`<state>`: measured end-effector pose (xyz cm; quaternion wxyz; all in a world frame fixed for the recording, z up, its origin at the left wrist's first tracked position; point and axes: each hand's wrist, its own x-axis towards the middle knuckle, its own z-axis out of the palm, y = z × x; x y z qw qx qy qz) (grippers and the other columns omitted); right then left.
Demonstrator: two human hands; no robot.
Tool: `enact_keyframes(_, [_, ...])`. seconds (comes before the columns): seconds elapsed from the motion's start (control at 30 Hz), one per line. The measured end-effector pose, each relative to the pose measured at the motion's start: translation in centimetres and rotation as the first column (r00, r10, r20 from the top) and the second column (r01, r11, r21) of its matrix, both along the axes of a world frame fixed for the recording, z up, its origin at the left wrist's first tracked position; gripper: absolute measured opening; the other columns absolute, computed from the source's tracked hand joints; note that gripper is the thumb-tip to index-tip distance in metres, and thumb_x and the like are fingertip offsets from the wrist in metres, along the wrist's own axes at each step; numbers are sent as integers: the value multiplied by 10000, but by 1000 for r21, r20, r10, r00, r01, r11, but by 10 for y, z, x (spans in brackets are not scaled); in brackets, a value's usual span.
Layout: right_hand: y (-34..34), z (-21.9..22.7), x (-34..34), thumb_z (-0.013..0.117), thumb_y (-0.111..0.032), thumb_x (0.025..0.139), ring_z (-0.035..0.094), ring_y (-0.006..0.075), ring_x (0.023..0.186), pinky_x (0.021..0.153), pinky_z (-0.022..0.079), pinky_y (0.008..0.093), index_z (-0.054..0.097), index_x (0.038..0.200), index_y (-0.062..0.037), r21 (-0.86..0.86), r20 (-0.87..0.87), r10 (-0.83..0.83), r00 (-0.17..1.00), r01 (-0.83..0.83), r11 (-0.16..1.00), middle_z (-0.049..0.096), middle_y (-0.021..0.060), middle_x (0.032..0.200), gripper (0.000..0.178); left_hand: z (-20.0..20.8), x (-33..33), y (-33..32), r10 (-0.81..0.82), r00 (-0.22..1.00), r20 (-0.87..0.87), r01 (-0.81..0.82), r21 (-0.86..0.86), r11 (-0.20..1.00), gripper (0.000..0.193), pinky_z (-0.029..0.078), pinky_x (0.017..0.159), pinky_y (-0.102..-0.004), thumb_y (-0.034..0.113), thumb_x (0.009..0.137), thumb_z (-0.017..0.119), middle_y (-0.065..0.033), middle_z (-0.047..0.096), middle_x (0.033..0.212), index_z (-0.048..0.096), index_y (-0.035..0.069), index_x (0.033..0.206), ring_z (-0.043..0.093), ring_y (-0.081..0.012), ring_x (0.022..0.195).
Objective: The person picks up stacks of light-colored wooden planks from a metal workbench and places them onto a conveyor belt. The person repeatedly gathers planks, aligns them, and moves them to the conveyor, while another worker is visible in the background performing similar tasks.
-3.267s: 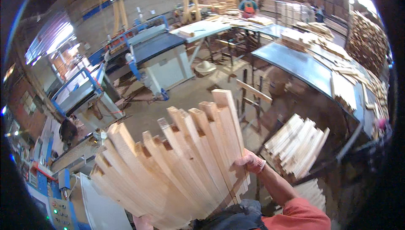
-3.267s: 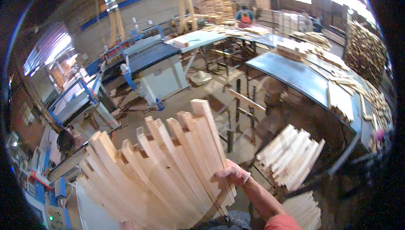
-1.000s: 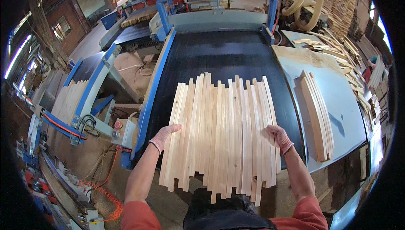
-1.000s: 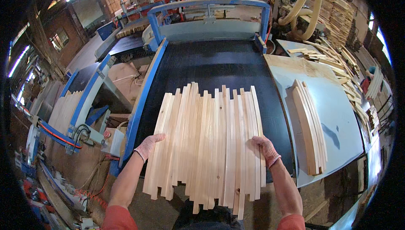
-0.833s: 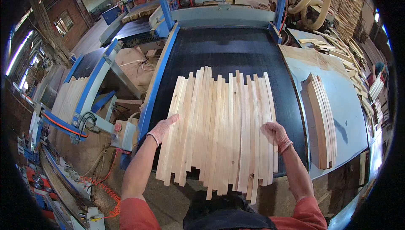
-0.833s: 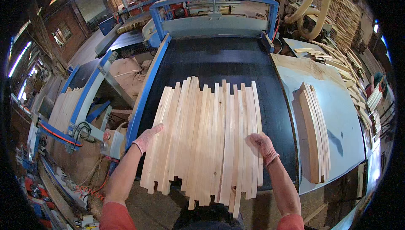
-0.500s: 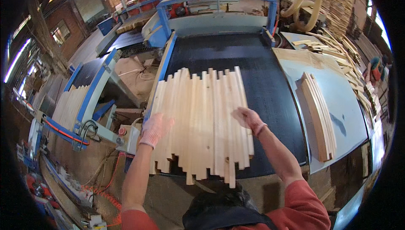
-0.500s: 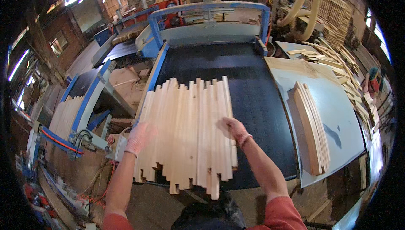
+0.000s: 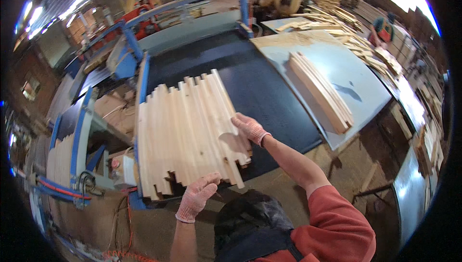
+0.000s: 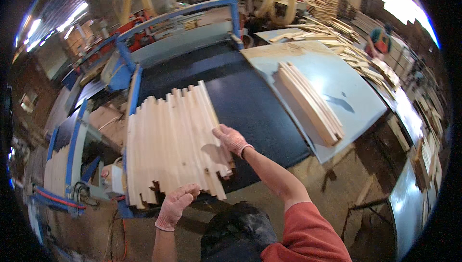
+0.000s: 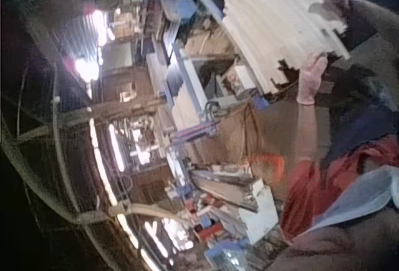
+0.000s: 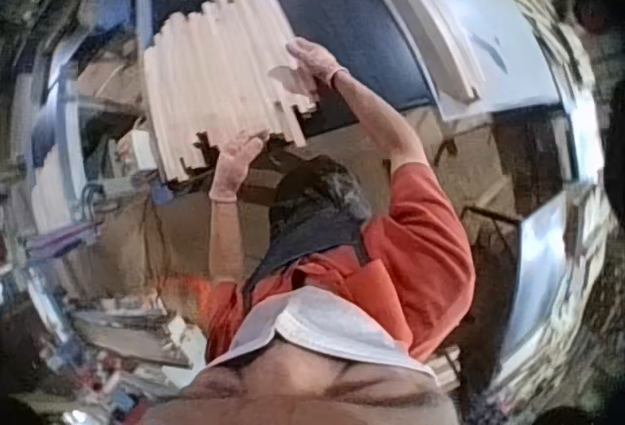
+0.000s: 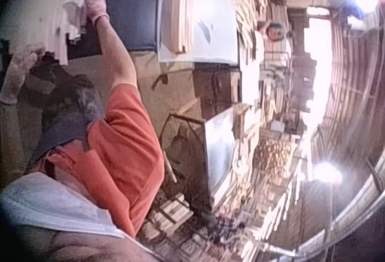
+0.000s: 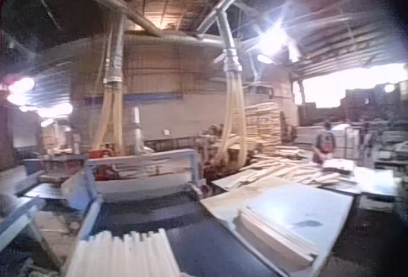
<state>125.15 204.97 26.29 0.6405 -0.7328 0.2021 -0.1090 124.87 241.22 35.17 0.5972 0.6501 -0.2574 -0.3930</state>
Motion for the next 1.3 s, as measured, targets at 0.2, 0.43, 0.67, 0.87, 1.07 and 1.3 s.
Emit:
enact_keyframes(0.2, [-41,30,-86,738,-517,979,490,353,1531,1268,383,402,375,1681,-25,-237,-181,30,983,-73,969,481,237,1671,930,8,-62,-72,-240,957,-166,221,-124,967,548,509,1104,-365,323,1022,727,-111,739,1298,670,-34,1434,670,-211,1227])
enact_keyframes(0.43, [-243,92,-184,867,-567,781,353,460,1587,1288,333,553,292,1712,-92,-894,-272,-632,726,53,445,339,306,1717,1194,-10,-108,-192,-371,841,-394,400,-11,917,576,502,1117,-352,288,1041,716,-125,699,1414,610,-35,1507,655,-201,1259])
enact_keyframes(0.67, [-330,84,-210,883,-456,717,653,465,1239,1050,558,511,409,1638,-93,-778,-504,-601,620,-24,628,613,331,1365,1097,-37,-143,-275,-394,841,-370,450,74,890,509,473,1136,-295,234,1103,659,-108,685,1437,587,-51,1519,636,-168,1281])
enact_keyframes(0.87, [-246,89,-141,866,-500,765,664,423,1154,979,568,485,425,1625,-110,-801,-464,-526,713,-85,592,640,265,1255,1043,-75,-163,-279,-443,813,-377,517,119,847,544,443,1214,-341,306,1104,666,-119,658,1506,584,-16,1535,600,-206,1399])
enact_keyframes(1.07, [-107,95,-39,827,-639,795,634,416,1236,1027,550,516,401,1660,-85,-698,-490,-251,835,-203,687,492,275,1449,1112,-124,-165,-253,-687,708,163,656,208,726,601,401,1229,-377,430,1128,571,-189,621,1526,559,-12,1534,569,-313,1436])
enact_keyframes(1.3, [-100,53,-22,733,-465,967,621,349,1248,1100,522,450,516,1518,-64,-335,-243,37,969,-119,935,490,184,1468,716,-137,-171,-219,-609,785,-110,618,89,781,441,477,1162,-345,215,1118,645,-113,684,1459,614,6,1504,624,-192,1351])
